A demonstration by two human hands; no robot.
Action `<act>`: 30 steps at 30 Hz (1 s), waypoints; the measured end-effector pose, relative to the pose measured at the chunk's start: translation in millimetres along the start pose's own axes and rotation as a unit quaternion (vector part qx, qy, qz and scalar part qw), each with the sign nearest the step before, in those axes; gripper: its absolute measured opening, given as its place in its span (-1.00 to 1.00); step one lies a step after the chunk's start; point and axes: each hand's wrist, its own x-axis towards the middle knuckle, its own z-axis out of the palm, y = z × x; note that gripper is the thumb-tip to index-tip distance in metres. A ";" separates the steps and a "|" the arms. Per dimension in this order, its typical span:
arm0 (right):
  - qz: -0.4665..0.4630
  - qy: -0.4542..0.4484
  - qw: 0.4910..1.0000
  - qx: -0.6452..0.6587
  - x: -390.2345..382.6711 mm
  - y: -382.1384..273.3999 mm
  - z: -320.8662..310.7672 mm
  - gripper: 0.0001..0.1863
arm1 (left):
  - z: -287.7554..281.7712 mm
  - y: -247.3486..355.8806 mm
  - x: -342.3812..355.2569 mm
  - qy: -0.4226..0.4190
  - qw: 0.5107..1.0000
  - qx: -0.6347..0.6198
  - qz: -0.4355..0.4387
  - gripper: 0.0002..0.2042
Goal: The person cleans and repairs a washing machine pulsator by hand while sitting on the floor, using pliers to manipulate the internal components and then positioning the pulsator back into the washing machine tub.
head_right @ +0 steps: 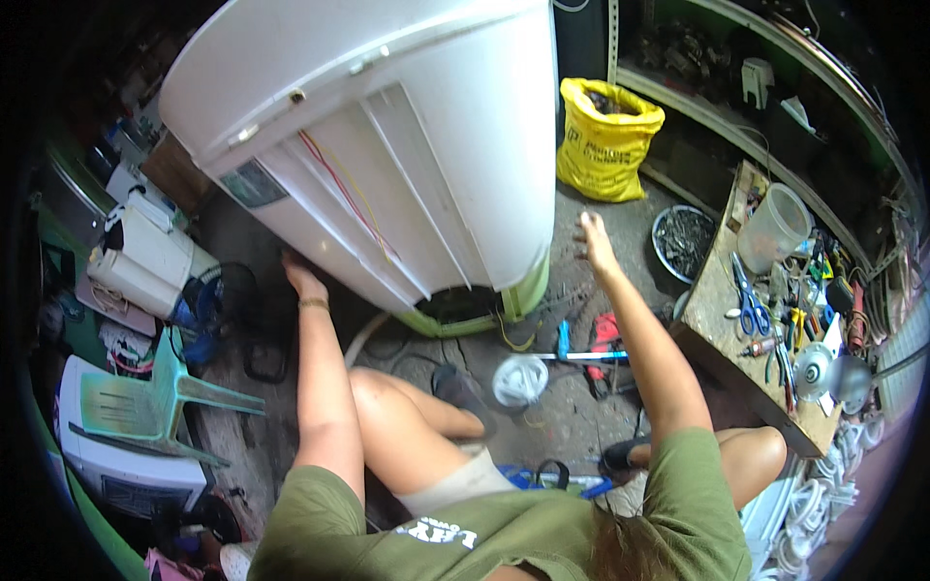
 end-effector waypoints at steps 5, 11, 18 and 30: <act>-0.078 -0.050 0.989 0.113 104.8 -125.3 42.3 -0.15 | -15.2 -43.4 9.3 -0.006 0.992 -0.104 -0.067 -0.49; -0.071 -0.110 0.958 0.254 165.9 -154.4 54.6 -0.47 | -6.4 -65.1 14.4 -0.006 0.998 -0.044 -0.049 -0.49; -0.152 -0.101 0.953 0.240 130.9 -215.2 82.6 -0.43 | -23.7 -54.4 29.0 -0.004 0.994 -0.080 -0.074 -0.41; -0.497 -0.263 0.825 -0.054 -9.6 -504.9 224.0 -0.42 | 26.8 -7.4 18.6 -0.134 0.921 -0.362 -0.051 -0.21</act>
